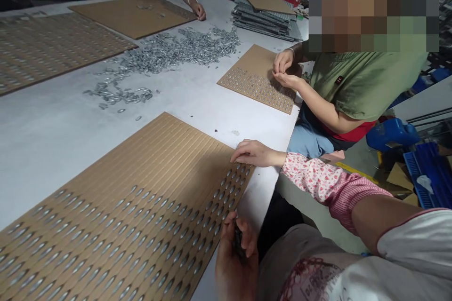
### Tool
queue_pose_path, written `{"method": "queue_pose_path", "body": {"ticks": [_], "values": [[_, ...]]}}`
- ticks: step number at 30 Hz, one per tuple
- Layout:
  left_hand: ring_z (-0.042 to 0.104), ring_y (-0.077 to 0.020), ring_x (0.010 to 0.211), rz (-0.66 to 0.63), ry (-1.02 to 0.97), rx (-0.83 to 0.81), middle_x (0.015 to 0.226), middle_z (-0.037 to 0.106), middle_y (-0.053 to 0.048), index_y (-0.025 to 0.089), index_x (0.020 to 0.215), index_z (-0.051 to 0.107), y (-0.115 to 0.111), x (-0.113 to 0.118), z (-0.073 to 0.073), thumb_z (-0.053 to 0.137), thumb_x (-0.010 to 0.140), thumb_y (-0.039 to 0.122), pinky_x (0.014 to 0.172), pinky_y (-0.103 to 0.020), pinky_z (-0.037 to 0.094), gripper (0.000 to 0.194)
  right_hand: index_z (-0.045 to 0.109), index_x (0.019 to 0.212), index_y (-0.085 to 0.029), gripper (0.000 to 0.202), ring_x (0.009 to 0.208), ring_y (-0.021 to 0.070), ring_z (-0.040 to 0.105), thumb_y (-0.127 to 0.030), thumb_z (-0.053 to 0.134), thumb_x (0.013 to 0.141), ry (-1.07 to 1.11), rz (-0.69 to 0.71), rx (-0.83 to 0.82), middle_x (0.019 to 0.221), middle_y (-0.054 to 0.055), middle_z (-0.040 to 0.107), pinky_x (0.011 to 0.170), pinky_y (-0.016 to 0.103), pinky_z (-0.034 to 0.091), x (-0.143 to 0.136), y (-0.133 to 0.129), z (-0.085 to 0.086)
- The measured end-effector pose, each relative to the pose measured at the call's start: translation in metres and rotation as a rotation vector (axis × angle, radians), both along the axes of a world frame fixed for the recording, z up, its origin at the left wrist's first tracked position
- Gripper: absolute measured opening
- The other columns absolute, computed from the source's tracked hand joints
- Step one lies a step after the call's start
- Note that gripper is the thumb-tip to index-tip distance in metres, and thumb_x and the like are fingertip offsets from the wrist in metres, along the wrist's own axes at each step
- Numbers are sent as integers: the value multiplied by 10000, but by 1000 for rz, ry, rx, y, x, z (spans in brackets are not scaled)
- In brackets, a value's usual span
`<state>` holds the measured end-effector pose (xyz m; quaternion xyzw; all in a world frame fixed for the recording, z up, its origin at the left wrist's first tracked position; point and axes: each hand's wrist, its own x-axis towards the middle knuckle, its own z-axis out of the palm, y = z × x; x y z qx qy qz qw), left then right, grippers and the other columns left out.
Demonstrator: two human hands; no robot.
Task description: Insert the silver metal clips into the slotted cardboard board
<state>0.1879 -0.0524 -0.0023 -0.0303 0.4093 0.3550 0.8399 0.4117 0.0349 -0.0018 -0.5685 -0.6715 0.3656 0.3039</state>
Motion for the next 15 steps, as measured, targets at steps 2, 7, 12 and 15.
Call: {"method": "queue_pose_path", "body": {"ticks": [2,7,12,15], "values": [[357,-43,491,-10,-23,-13,697,505,12,149,839,665,-1,0,0,695,739,168,394,-135,335,106,683,894,-155,112,746,110,548,-194,599,831,-140,24,7,779,16,636,785,258,415,6,6,-1],[417,-53,580,-23,0,10,834,570,-28,139,819,682,-3,1,-1,795,645,206,467,-142,401,218,660,829,-146,87,758,124,528,-220,614,828,-263,88,3,749,11,626,749,246,392,3,13,-5],[433,-64,622,-50,51,91,887,579,-34,157,834,695,-5,2,-3,792,669,251,517,-154,429,213,623,775,-154,85,751,134,499,-190,577,837,-359,134,74,714,9,605,815,278,377,0,17,-11],[421,-58,598,-51,59,106,847,569,-17,173,851,694,-5,3,-5,805,653,257,496,-149,410,241,606,755,-154,66,734,129,500,-141,578,814,-373,115,109,687,0,579,839,286,380,0,18,-15]]}}
